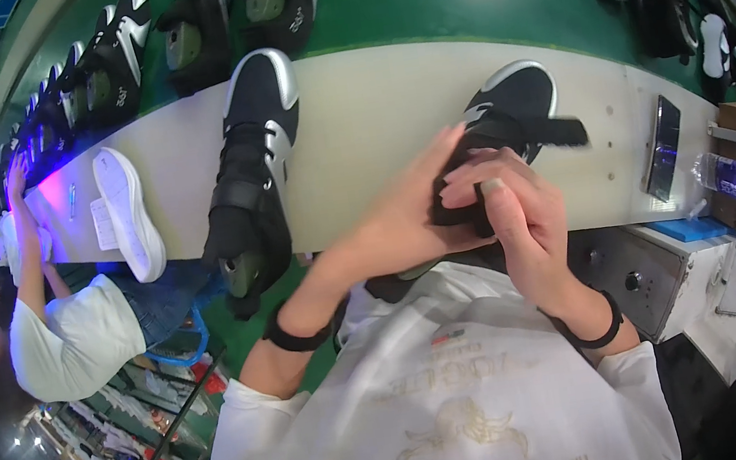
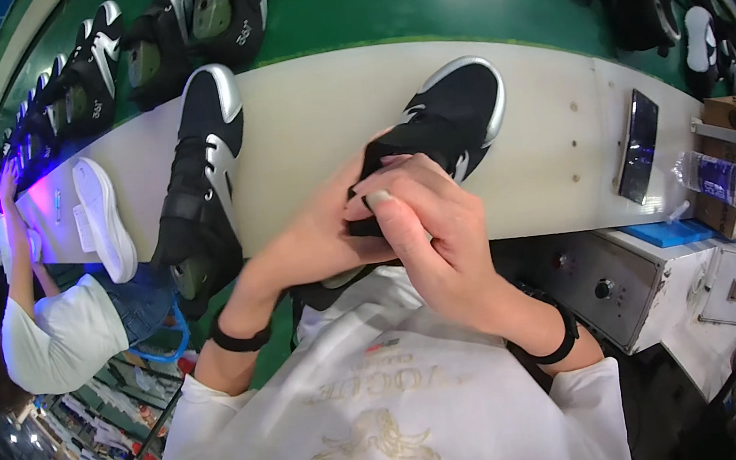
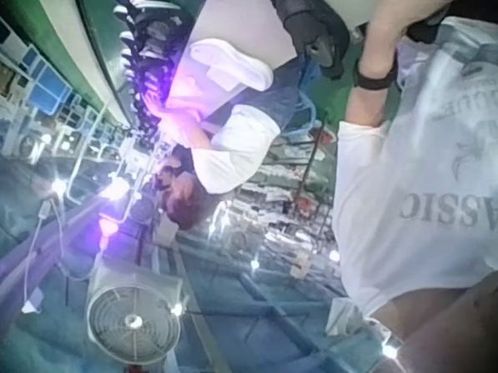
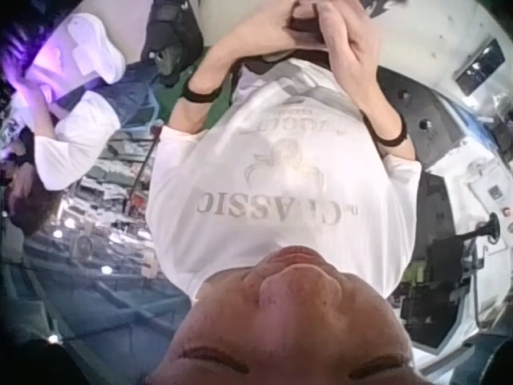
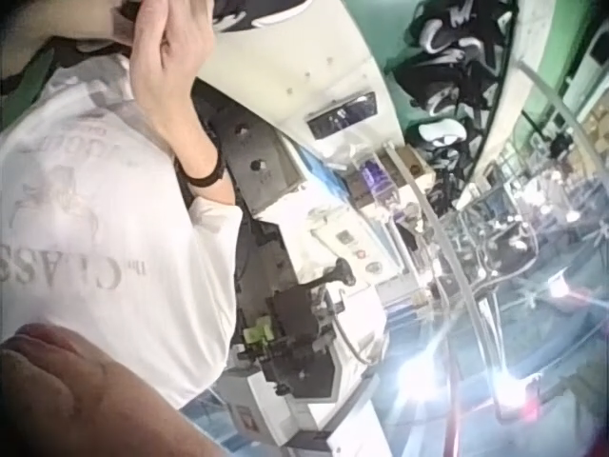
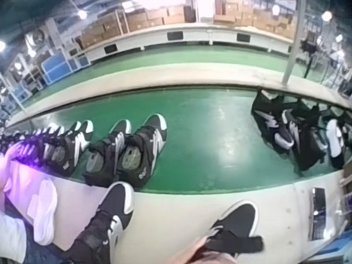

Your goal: Securing Velcro straps on athletic shoes as they move along an assembly line conveyor belt.

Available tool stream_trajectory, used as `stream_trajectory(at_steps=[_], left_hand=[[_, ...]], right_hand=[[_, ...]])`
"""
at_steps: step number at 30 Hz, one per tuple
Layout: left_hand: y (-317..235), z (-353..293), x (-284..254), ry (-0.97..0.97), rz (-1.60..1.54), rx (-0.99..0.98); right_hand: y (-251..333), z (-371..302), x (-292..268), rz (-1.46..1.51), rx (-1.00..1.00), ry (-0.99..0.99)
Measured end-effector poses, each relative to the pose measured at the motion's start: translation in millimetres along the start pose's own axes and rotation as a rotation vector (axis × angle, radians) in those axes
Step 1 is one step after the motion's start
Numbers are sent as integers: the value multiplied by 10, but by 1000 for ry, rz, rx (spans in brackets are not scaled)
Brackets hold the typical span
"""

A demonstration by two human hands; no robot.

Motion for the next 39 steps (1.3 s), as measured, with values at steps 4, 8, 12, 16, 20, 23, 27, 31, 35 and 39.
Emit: stream_trajectory(at_steps=[4,8,12,16,20,23,27,31,35,39], left_hand=[[310,-127,-148,36,-110,136],[347,-171,-211,-176,-73,102],[241,-82,-511,-434,370,-14],[-214,-187,-633,-563,679,-6],[-553,-745,-274,-346,443,38],[-497,-830,75,-276,393,-51],[-240,-822,159,-249,390,-21],[-162,-774,275,-212,392,164],[-143,-752,268,-113,501,239],[-156,-758,264,-58,462,269]], right_hand=[[-28,29,-140,-55,25,187],[24,85,-166,-177,-100,298],[8,219,-55,-330,-172,430],[-69,314,5,-624,-195,523],[-47,521,-53,-461,-2,774],[-12,554,-45,-466,-34,842],[-7,570,6,-588,133,878],[19,389,141,-657,22,846],[20,350,201,-651,-171,789],[13,315,191,-671,-241,777]])
Point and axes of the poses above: each hand's wrist, its own z-axis towards the middle knuckle, its own x-axis out of the palm, y = z × x, the point moved 6 cm from there along z, towards the middle knuckle, and after that the axes turned 10 degrees about z, right-handed, at the moved point
